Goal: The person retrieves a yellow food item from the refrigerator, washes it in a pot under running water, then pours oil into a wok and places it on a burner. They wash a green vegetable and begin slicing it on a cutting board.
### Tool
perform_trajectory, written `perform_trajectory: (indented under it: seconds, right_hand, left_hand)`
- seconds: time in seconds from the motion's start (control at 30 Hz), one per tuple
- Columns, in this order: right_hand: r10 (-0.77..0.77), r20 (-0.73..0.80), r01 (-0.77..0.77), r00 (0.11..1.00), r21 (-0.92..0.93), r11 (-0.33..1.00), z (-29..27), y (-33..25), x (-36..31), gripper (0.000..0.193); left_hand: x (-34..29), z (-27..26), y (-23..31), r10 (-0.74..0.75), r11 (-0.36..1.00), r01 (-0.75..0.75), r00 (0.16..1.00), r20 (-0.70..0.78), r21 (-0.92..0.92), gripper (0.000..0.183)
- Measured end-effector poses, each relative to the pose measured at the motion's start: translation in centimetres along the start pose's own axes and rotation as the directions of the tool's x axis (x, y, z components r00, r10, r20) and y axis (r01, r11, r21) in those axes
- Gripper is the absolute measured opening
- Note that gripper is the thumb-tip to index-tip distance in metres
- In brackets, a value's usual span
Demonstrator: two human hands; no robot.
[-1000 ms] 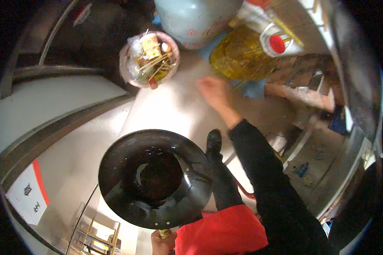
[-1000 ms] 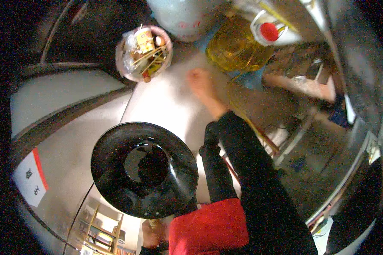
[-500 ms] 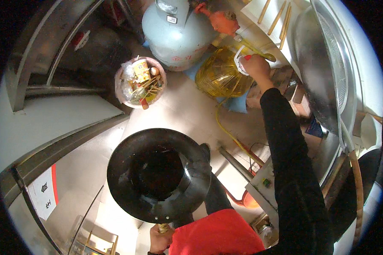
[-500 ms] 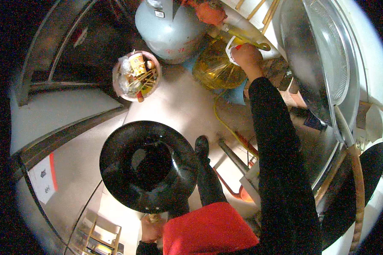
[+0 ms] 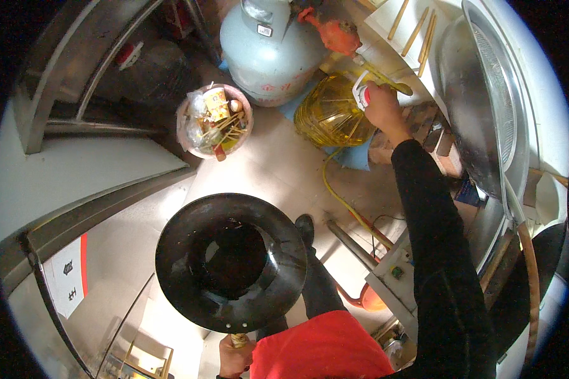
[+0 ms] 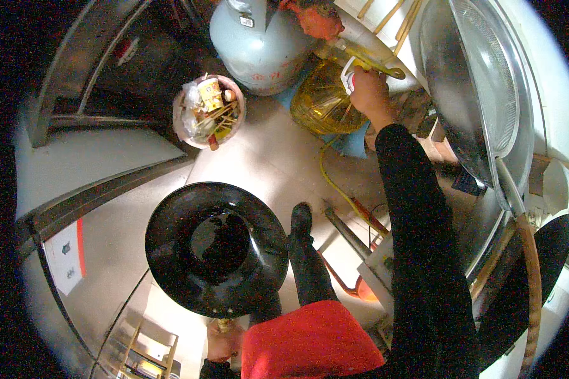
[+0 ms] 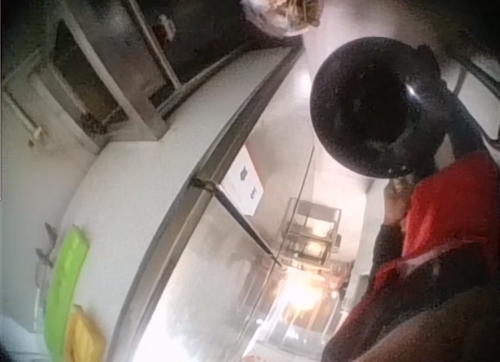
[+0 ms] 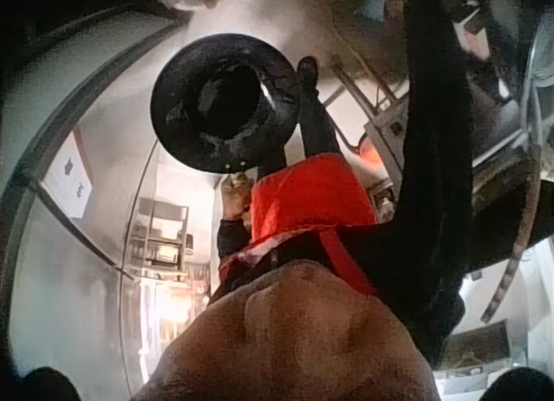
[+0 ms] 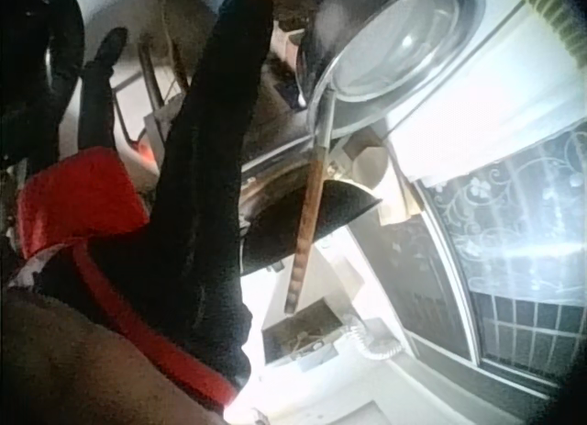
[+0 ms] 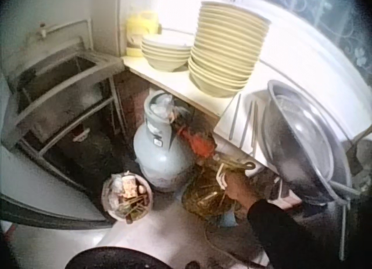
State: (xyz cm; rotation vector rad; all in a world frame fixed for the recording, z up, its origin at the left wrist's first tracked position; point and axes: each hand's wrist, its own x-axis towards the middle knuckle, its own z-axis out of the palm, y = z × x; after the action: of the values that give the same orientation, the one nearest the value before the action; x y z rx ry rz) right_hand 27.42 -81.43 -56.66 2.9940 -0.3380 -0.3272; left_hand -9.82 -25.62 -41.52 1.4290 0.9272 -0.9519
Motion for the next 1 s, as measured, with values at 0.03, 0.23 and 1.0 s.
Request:
perform_trajectory:
  seconds: [0.03,0.23,1.0]
  right_hand:
    - [-0.011,-0.035,0.010,0.999,-0.038,0.999,-0.1,-0.3,-0.6,0.056]
    - [0.279,0.109,-0.298,0.954,0.228,0.927,-0.2,-1.6,0.1,0.049]
    - [0.196,-0.350,-0.043,0.916,0.402,0.915,0.3,-3.2,-6.4,0.050]
  left_hand:
    - [0.0,-0.1,-0.1,-0.018,1.000,0.018,1.000,0.004,0.001,0.008]
    - [0.0,-0.8,-0.2,-0.021,0.992,0.022,1.000,-0.008,0.120,0.008]
    - [-0.6,-2.0,-1.2,-0.086,0.989,0.082,0.996,0.034,0.121,0.017]
